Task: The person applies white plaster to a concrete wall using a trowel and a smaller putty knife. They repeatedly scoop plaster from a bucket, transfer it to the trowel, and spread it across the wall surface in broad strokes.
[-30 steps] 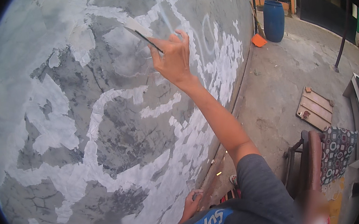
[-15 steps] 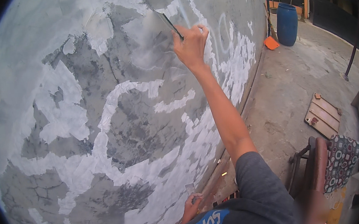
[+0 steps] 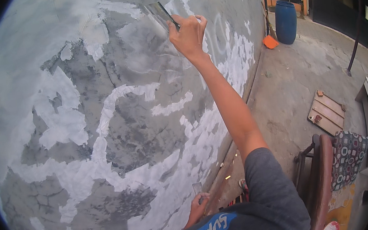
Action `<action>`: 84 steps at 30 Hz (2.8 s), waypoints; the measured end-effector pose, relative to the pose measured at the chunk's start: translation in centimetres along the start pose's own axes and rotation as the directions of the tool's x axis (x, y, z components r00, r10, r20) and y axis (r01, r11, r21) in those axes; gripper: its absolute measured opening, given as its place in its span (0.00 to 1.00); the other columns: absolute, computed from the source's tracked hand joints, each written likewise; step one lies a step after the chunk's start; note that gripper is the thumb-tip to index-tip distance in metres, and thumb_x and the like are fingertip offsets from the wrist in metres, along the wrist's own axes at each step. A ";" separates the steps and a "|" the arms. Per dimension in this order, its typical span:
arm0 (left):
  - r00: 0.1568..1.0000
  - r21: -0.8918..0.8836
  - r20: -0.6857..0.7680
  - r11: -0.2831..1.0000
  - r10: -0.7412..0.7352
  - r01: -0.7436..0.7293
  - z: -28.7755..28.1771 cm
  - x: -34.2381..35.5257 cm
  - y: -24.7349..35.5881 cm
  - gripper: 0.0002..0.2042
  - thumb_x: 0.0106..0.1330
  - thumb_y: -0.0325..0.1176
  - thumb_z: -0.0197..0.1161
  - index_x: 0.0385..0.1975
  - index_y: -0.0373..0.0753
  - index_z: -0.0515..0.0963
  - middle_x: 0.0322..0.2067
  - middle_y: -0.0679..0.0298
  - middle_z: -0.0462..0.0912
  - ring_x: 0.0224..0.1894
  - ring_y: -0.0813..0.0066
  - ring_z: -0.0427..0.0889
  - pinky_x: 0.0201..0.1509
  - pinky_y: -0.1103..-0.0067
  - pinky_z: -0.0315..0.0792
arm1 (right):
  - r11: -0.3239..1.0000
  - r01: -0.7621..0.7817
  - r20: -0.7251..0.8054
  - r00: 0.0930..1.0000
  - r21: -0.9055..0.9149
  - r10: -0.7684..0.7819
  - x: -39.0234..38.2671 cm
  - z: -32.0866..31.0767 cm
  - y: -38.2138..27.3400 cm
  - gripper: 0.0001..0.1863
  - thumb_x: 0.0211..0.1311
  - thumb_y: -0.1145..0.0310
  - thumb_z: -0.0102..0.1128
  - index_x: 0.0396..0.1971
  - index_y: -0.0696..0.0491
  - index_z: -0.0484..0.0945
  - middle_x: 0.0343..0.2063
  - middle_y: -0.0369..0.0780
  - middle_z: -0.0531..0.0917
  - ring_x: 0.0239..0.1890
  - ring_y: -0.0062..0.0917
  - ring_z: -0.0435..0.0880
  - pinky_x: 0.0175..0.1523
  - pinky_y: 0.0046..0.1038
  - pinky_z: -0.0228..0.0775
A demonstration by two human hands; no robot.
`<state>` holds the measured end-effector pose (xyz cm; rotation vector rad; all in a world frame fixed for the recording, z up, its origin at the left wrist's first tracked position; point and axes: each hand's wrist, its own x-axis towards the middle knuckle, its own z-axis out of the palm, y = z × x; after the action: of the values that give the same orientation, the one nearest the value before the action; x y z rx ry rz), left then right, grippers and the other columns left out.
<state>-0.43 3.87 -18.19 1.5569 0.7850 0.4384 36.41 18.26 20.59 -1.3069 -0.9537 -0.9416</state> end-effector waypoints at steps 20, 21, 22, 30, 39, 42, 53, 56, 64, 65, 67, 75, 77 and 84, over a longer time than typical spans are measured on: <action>0.999 0.029 -0.053 1.000 0.008 -0.007 -0.8 -1.0 -0.9 0.08 0.65 0.30 0.59 0.39 0.33 0.78 0.36 0.64 0.81 0.41 0.78 0.77 0.49 0.81 0.69 | 0.952 0.305 -0.073 0.950 0.012 -0.304 -5.5 3.7 -10.6 0.15 0.49 0.75 0.63 0.40 0.52 0.84 0.30 0.46 0.85 0.24 0.27 0.72 0.63 0.40 0.59; 0.999 0.018 -0.052 1.000 -0.017 0.018 -0.8 -1.0 -1.3 0.08 0.65 0.30 0.59 0.39 0.34 0.78 0.36 0.64 0.82 0.41 0.78 0.77 0.49 0.80 0.69 | 0.944 0.320 -0.043 0.947 0.078 -0.317 -6.1 2.7 -11.1 0.15 0.49 0.75 0.62 0.40 0.52 0.84 0.27 0.46 0.83 0.24 0.29 0.73 0.63 0.40 0.59; 0.998 0.010 -0.048 0.999 -0.040 0.041 -0.7 -1.2 -1.5 0.08 0.65 0.30 0.59 0.38 0.34 0.79 0.36 0.64 0.82 0.41 0.78 0.77 0.49 0.80 0.69 | 0.933 0.331 -0.015 0.943 0.141 -0.332 -6.5 1.6 -11.6 0.16 0.50 0.76 0.60 0.41 0.52 0.84 0.24 0.46 0.82 0.24 0.30 0.73 0.63 0.41 0.59; 0.999 -0.030 0.050 0.999 -0.010 0.011 0.5 -0.9 -0.1 0.08 0.65 0.31 0.59 0.40 0.35 0.78 0.35 0.65 0.81 0.41 0.78 0.77 0.49 0.81 0.68 | 0.976 0.077 0.003 0.997 0.203 -0.079 -2.1 -2.0 -5.6 0.09 0.56 0.70 0.63 0.36 0.55 0.84 0.14 0.40 0.74 0.20 0.32 0.71 0.62 0.39 0.59; 0.999 -0.044 -0.039 0.999 -0.003 0.002 -0.4 -1.5 -2.1 0.09 0.64 0.32 0.60 0.39 0.35 0.79 0.35 0.64 0.81 0.41 0.78 0.77 0.49 0.81 0.69 | 0.991 0.115 -0.107 0.988 0.064 -0.108 -1.7 1.7 -6.5 0.12 0.55 0.71 0.62 0.40 0.52 0.85 0.16 0.39 0.78 0.23 0.31 0.71 0.61 0.37 0.59; 0.997 -0.037 -0.079 0.999 -0.019 0.016 -0.8 -1.4 -2.0 0.08 0.64 0.32 0.60 0.39 0.35 0.79 0.34 0.64 0.82 0.39 0.77 0.78 0.48 0.80 0.69 | 0.978 0.205 -0.115 0.973 0.023 -0.201 -2.2 3.3 -7.4 0.15 0.53 0.73 0.62 0.43 0.52 0.84 0.21 0.39 0.83 0.24 0.29 0.72 0.62 0.36 0.58; 0.993 -0.032 0.058 0.994 0.102 -0.100 0.6 -0.4 -0.6 0.08 0.65 0.30 0.59 0.40 0.34 0.77 0.35 0.66 0.80 0.39 0.79 0.76 0.46 0.81 0.68 | 0.971 0.125 -0.060 0.991 0.202 -0.115 -2.1 -2.0 -5.4 0.12 0.52 0.72 0.62 0.38 0.51 0.85 0.11 0.37 0.71 0.21 0.30 0.71 0.65 0.40 0.59; 0.997 -0.104 0.071 0.995 0.012 -0.004 1.2 -0.4 0.1 0.08 0.65 0.30 0.59 0.40 0.35 0.78 0.35 0.67 0.79 0.39 0.81 0.75 0.46 0.82 0.68 | 0.978 0.102 -0.056 0.994 0.182 -0.094 -0.7 -1.4 -5.4 0.11 0.53 0.71 0.62 0.37 0.52 0.85 0.11 0.38 0.73 0.22 0.30 0.71 0.64 0.39 0.58; 0.998 -0.074 0.034 0.996 -0.052 0.055 0.3 -1.1 -1.6 0.08 0.65 0.30 0.59 0.40 0.36 0.78 0.38 0.66 0.81 0.44 0.79 0.76 0.52 0.81 0.67 | 0.926 0.347 -0.040 0.938 0.150 -0.345 -3.2 0.5 -8.0 0.14 0.54 0.74 0.62 0.42 0.49 0.85 0.16 0.36 0.78 0.20 0.25 0.66 0.62 0.35 0.60; 0.995 -0.096 0.030 0.990 -0.100 0.102 0.0 -1.4 -1.6 0.08 0.65 0.30 0.59 0.40 0.36 0.78 0.38 0.66 0.81 0.44 0.79 0.76 0.53 0.81 0.67 | 0.929 0.336 -0.003 0.941 0.159 -0.340 -3.7 0.0 -8.4 0.15 0.52 0.75 0.62 0.42 0.49 0.84 0.20 0.37 0.81 0.22 0.26 0.68 0.63 0.36 0.59; 0.996 -0.095 0.025 0.991 -0.090 0.092 -0.1 -1.5 -2.0 0.08 0.65 0.30 0.59 0.40 0.36 0.78 0.38 0.66 0.81 0.45 0.80 0.76 0.53 0.81 0.67 | 0.934 0.318 0.066 0.941 0.163 -0.332 -3.8 -1.6 -8.8 0.17 0.50 0.76 0.62 0.42 0.50 0.84 0.27 0.37 0.86 0.24 0.27 0.72 0.65 0.36 0.57; 1.000 -0.075 -0.019 0.997 -0.011 0.009 -0.5 -1.7 -2.3 0.08 0.65 0.31 0.59 0.40 0.37 0.78 0.35 0.68 0.80 0.39 0.81 0.77 0.46 0.82 0.69 | 0.945 0.328 -0.099 0.940 0.006 -0.326 -1.2 1.7 -9.3 0.20 0.47 0.76 0.63 0.45 0.53 0.82 0.33 0.42 0.86 0.26 0.29 0.75 0.62 0.37 0.64; 1.000 -0.058 -0.024 0.998 0.012 -0.014 -0.6 -1.9 -2.6 0.08 0.65 0.32 0.59 0.40 0.37 0.78 0.35 0.68 0.80 0.39 0.81 0.77 0.46 0.82 0.69 | 0.911 0.410 -0.068 0.909 -0.046 -0.412 -2.7 3.4 -10.2 0.22 0.47 0.75 0.64 0.47 0.53 0.81 0.34 0.44 0.86 0.26 0.30 0.77 0.63 0.38 0.65; 0.999 -0.031 0.009 0.999 0.035 -0.035 -0.7 -1.7 -2.2 0.09 0.64 0.31 0.60 0.40 0.36 0.78 0.34 0.67 0.81 0.39 0.80 0.77 0.45 0.81 0.69 | 0.931 0.295 0.133 0.935 0.216 -0.328 -3.1 -2.8 -11.0 0.15 0.50 0.74 0.62 0.40 0.52 0.84 0.22 0.43 0.83 0.24 0.30 0.77 0.62 0.37 0.67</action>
<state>-2.60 3.13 -19.97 1.5455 0.7411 0.4663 25.14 15.11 21.24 -1.0992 -1.3810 -0.9622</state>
